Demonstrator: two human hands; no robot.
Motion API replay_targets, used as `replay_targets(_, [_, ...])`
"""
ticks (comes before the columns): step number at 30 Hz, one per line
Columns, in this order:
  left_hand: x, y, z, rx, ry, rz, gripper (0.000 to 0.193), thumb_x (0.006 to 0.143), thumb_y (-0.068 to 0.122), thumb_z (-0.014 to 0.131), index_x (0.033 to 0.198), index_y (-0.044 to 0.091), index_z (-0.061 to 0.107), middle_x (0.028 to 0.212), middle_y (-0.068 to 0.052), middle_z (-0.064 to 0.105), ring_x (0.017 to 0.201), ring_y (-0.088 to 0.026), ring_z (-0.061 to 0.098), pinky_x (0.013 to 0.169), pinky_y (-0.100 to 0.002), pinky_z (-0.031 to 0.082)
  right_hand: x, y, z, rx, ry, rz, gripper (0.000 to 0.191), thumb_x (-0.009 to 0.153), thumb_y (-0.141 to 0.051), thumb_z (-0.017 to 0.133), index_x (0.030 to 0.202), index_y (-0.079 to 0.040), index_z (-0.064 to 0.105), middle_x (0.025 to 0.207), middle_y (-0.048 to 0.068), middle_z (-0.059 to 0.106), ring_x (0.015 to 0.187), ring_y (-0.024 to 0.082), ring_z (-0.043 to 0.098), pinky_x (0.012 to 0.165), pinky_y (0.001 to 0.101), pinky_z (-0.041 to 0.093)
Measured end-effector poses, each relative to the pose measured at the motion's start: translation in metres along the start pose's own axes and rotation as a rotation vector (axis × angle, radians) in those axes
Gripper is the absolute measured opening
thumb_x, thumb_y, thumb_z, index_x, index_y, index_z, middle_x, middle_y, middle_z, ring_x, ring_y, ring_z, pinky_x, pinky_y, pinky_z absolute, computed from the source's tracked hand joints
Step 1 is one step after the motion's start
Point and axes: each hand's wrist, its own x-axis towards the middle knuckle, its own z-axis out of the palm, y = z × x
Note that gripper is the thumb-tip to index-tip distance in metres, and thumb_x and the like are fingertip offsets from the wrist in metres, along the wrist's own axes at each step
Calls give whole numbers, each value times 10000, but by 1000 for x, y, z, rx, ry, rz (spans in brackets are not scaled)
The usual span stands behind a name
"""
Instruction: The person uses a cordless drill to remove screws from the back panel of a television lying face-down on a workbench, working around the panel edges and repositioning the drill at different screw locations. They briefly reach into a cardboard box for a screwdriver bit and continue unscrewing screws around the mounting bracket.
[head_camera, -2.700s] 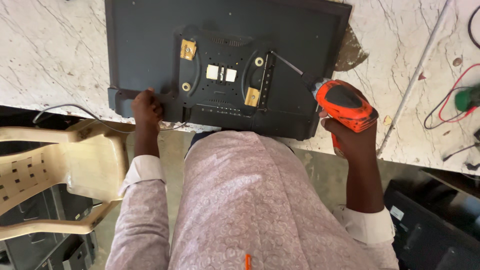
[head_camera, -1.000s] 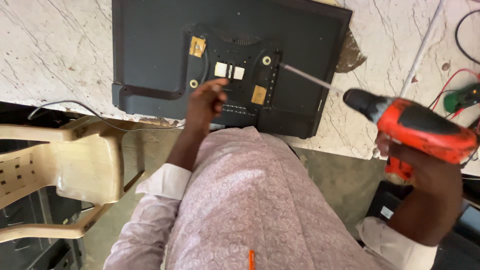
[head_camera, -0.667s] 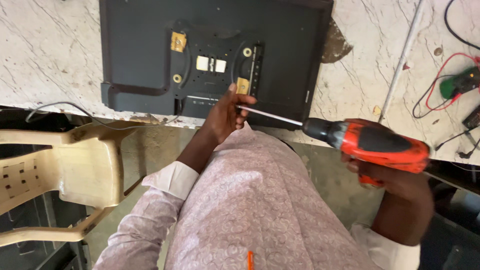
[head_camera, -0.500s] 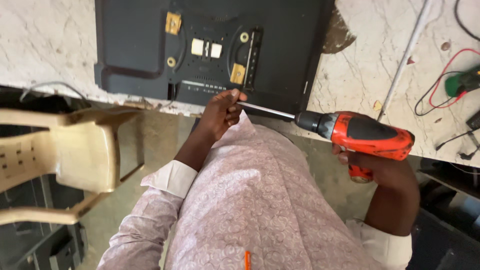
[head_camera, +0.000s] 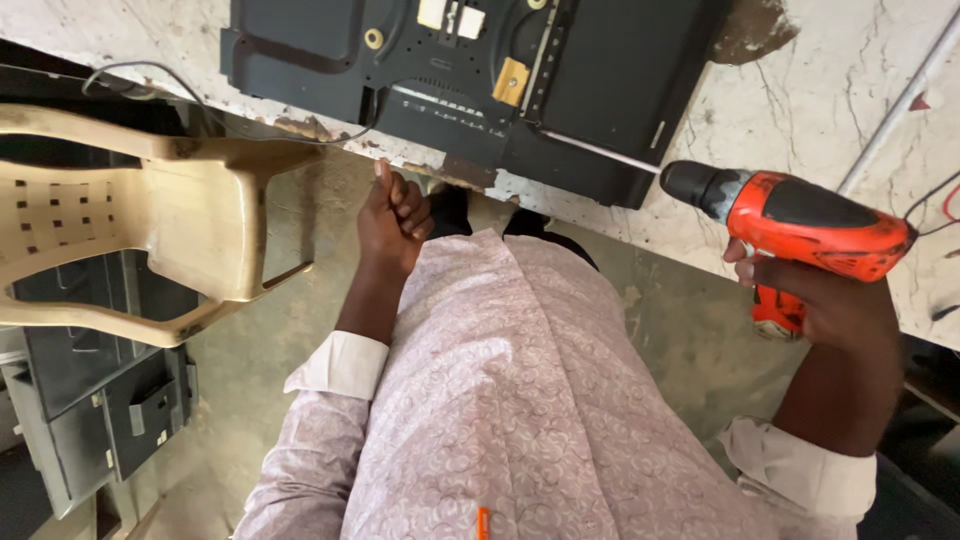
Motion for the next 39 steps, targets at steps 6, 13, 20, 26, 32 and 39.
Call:
replay_targets(6, [19, -18, -41, 296, 95, -45, 468, 1060, 441, 490, 678, 204, 363, 581, 52, 313, 452, -88, 256, 392, -273, 229, -4, 15, 29, -193, 0, -54, 279, 798, 62, 689, 1070, 0, 693, 969, 61, 727, 878, 143, 687, 756, 302, 554])
replay_targets(13, [37, -13, -139, 1540, -215, 337, 421, 1067, 423, 498, 931, 83, 708, 852, -129, 697, 792, -316, 670, 727, -428, 522, -7, 18, 89, -359, 74, -9, 234, 827, 98, 640, 1045, 33, 692, 941, 83, 713, 835, 163, 664, 703, 323, 527])
replay_targets(20, [2, 35, -249, 1857, -39, -289, 469, 970, 530, 550, 1085, 134, 774, 1138, -157, 720, 1110, -357, 657, 917, -467, 520, 10, 22, 186, -62, 43, -137, 354, 831, 119, 647, 1172, 31, 664, 951, 109, 702, 864, 190, 678, 753, 330, 555])
replay_targets(26, [-35, 69, -336, 1451, 284, -404, 479, 1001, 485, 584, 921, 80, 826, 814, -164, 737, 739, -336, 689, 753, -452, 533, 55, 23, 270, 53, 37, -180, 421, 837, 120, 679, 1248, 34, 651, 1028, 132, 721, 877, 205, 696, 758, 337, 583])
replay_targets(32, [-75, 66, -371, 869, 386, -646, 408, 1006, 424, 590, 720, 132, 582, 579, -26, 496, 467, -185, 434, 481, -387, 364, 97, 5, 313, -46, 38, -204, 411, 838, 119, 684, 1239, 33, 654, 1013, 133, 719, 900, 214, 710, 754, 342, 588])
replay_targets(39, [-53, 33, -340, 209, 344, -463, 449, 997, 425, 605, 671, 173, 425, 520, 13, 369, 395, -145, 300, 381, -341, 240, 113, -5, 311, -84, 30, -135, 415, 813, 123, 676, 1212, 11, 660, 1001, 123, 724, 900, 204, 716, 751, 339, 595])
